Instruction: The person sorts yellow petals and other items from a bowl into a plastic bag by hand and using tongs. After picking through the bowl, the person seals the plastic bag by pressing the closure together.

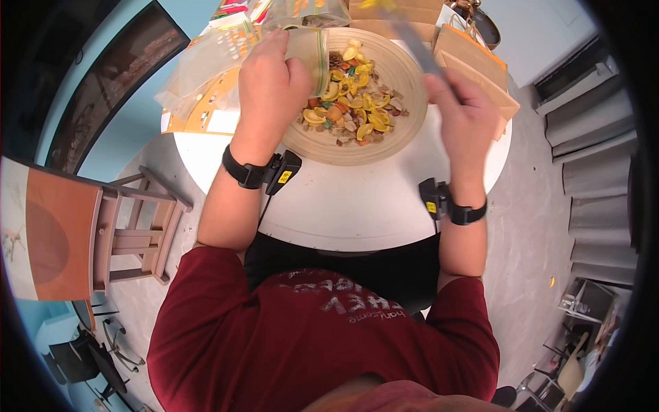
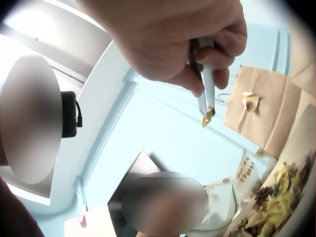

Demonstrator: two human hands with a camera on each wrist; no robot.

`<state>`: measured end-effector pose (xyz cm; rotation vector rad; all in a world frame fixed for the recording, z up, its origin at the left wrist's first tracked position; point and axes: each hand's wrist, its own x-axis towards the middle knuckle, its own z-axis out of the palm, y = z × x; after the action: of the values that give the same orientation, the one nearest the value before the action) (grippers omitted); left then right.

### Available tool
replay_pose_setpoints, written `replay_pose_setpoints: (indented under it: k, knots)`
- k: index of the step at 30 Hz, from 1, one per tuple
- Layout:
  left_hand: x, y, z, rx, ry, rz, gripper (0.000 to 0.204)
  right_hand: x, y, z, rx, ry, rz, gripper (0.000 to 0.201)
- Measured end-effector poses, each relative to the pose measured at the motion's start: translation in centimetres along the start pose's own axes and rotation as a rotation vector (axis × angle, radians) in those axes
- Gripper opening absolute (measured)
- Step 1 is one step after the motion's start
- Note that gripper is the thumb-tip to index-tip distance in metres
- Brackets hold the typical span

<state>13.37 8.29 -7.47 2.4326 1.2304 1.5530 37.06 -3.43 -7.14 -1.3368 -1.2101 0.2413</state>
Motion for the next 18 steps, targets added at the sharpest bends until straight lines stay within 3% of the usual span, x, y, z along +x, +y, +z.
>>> replay_pose_setpoints:
  k: [2, 5, 9, 14, 18]
  knots:
    - [-0.1, -0.1, 0.1, -0.004, 0.017, 0.016, 0.039, -1.1, -0.2, 1.3, -0.095, -0.178, -0.075, 0.027]
    - [-0.1, -0.3, 0.1, 0.006, 0.017, 0.008, 0.039, -0.8, -0.1, 0.9, -0.198, -0.14, -0.114, 0.027]
    - [0.0, 0.2, -0.5, -0.017, 0.005, -0.066, 0.041, 1.2, -0.5, -2.1, -0.505, -0.232, 0.102, 0.03]
    - [-0.1, -0.8, -0.2, 0.01, 0.163, -0.018, 0.049, 1.2, 1.0, -1.5, -0.613, -0.337, 0.116, 0.032]
    - [0.3, 0.3, -0.7, -0.102, 0.291, -0.075, 0.049, 1.3, 1.0, -1.0, -0.653, -0.401, 0.164, 0.031]
